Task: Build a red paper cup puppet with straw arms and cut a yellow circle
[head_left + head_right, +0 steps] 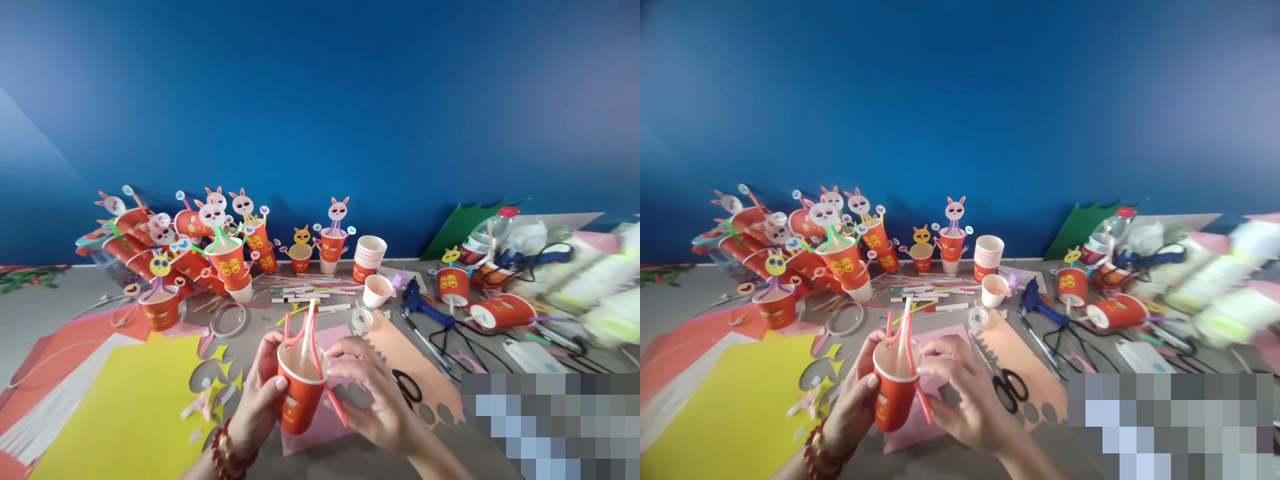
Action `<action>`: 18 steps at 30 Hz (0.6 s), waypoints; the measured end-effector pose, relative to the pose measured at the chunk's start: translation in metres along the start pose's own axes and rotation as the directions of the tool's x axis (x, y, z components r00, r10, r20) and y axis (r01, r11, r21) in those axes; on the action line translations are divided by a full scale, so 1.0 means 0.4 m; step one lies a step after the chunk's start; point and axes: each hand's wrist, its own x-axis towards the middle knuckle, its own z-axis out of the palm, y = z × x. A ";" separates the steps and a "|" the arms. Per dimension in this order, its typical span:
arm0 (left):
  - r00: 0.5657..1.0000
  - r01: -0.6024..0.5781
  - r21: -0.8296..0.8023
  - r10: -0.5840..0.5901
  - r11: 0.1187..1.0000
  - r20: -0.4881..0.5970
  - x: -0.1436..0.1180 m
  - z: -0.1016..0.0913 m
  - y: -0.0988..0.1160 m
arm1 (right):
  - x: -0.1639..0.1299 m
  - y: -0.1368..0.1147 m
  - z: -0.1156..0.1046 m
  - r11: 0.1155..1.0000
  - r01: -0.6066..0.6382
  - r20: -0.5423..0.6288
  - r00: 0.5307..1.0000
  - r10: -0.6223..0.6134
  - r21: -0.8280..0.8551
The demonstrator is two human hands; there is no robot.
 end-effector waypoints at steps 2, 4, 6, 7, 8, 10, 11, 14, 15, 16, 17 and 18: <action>1.000 0.010 -0.008 -0.009 1.000 0.012 0.002 0.002 0.002 | -0.001 -0.001 -0.001 0.998 0.059 -0.003 0.998 -0.059 0.010; 1.000 0.015 -0.017 -0.014 1.000 0.011 0.003 0.004 0.003 | -0.001 -0.002 -0.003 0.993 0.121 -0.004 0.993 -0.121 0.010; 1.000 0.011 -0.018 -0.011 1.000 0.003 0.002 0.005 0.004 | 0.001 -0.005 -0.005 0.986 0.167 0.000 0.986 -0.167 0.019; 1.000 0.008 -0.016 -0.008 1.000 -0.001 0.002 0.006 0.005 | 0.002 -0.007 -0.007 0.984 0.178 0.002 0.984 -0.178 0.027; 1.000 0.006 -0.014 -0.006 1.000 -0.004 0.001 0.006 0.005 | 0.004 -0.008 -0.008 0.982 0.183 -0.001 0.983 -0.183 0.037; 1.000 0.012 -0.017 -0.012 1.000 -0.002 -0.001 0.006 0.005 | 0.009 -0.012 -0.010 0.981 0.183 -0.015 0.983 -0.182 0.060; 1.000 0.019 -0.019 -0.019 1.000 0.001 -0.001 0.005 0.005 | 0.012 -0.014 -0.011 0.981 0.178 -0.023 0.984 -0.176 0.074; 1.000 0.026 -0.016 -0.026 1.000 0.013 -0.003 0.004 0.004 | 0.018 -0.021 -0.014 0.981 0.144 -0.035 0.989 -0.141 0.127; 1.000 0.024 -0.013 -0.024 1.000 0.020 -0.003 0.004 0.004 | 0.019 -0.023 -0.014 0.981 0.133 -0.036 0.991 -0.129 0.142; 0.999 0.021 -0.011 -0.021 1.000 0.027 -0.002 0.003 0.004 | 0.021 -0.025 -0.014 0.980 0.126 -0.040 0.992 -0.121 0.152; 0.999 0.018 -0.009 -0.018 1.000 0.033 -0.002 0.003 0.004 | 0.022 -0.026 -0.013 0.980 0.121 -0.047 0.992 -0.115 0.158; 0.999 0.016 -0.006 -0.016 1.000 0.040 -0.001 0.003 0.004 | 0.023 -0.026 -0.012 0.980 0.118 -0.056 0.992 -0.110 0.162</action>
